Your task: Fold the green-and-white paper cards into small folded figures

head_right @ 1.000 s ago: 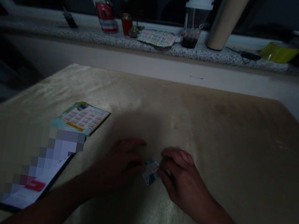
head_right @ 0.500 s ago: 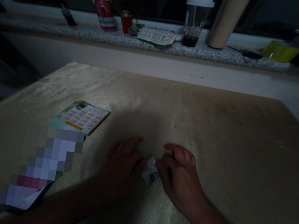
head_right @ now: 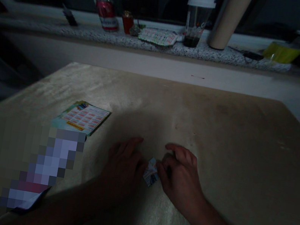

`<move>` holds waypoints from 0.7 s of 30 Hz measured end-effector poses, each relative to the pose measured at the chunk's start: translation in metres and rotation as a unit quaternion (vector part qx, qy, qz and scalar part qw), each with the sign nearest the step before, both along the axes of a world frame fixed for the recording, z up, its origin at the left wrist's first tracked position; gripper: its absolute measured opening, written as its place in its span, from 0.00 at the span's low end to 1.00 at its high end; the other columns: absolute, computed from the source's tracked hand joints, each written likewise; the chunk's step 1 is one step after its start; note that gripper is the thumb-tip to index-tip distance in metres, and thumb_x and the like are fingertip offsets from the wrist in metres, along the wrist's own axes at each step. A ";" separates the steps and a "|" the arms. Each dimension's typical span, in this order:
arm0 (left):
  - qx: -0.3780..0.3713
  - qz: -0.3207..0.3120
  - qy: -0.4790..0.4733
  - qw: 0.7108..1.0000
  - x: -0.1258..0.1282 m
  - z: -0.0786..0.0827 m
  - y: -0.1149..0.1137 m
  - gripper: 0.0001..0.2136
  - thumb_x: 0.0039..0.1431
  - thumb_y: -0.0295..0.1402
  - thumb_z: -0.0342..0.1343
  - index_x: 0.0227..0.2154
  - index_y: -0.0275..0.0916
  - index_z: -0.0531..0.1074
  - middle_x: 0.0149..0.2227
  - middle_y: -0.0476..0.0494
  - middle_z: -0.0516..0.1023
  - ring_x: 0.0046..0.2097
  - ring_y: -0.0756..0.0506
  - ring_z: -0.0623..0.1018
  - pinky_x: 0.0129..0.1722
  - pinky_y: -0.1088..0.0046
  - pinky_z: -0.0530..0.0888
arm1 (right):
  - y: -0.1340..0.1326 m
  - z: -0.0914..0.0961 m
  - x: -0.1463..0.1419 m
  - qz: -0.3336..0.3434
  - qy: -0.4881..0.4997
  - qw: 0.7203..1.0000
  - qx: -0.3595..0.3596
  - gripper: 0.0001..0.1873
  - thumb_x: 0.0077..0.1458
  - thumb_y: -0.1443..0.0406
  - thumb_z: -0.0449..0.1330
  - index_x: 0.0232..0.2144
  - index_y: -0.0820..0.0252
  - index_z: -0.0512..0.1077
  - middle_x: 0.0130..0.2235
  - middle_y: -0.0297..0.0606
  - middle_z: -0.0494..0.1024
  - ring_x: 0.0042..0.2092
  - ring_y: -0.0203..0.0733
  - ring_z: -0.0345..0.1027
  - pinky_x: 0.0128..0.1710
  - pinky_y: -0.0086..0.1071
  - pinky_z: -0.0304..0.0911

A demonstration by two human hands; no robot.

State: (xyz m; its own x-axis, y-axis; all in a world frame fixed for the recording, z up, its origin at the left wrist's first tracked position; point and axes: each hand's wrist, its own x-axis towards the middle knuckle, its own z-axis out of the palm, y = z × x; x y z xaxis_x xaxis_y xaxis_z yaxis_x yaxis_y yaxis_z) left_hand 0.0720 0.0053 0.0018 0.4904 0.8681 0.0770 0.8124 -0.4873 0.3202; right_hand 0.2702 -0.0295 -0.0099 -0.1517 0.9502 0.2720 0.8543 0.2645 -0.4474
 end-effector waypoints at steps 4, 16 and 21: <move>0.012 -0.005 0.007 1.000 0.001 -0.001 0.001 0.12 0.68 0.34 0.51 0.36 0.33 0.76 0.62 0.27 0.69 0.62 0.30 0.68 0.60 0.37 0.61 | 0.001 0.003 -0.002 -0.002 -0.009 1.000 -0.003 0.11 0.63 0.65 0.59 0.26 0.56 0.72 0.53 0.46 0.76 0.54 0.56 0.69 0.51 0.53 0.63; 0.020 0.006 0.006 1.000 0.004 -0.002 0.000 0.09 0.66 0.34 0.53 0.36 0.34 0.75 0.61 0.27 0.70 0.61 0.30 0.68 0.60 0.37 0.62 | 0.001 0.001 -0.002 -0.011 -0.025 1.000 -0.008 0.10 0.62 0.64 0.59 0.27 0.56 0.74 0.54 0.46 0.76 0.55 0.56 0.69 0.52 0.53 0.63; 0.015 -0.001 -0.004 1.000 0.003 -0.002 0.000 0.09 0.68 0.33 0.51 0.39 0.35 0.74 0.61 0.27 0.69 0.61 0.31 0.68 0.60 0.38 0.61 | 0.002 0.002 -0.002 -0.010 -0.026 1.000 -0.010 0.11 0.62 0.65 0.59 0.27 0.56 0.74 0.54 0.46 0.76 0.55 0.56 0.69 0.52 0.53 0.63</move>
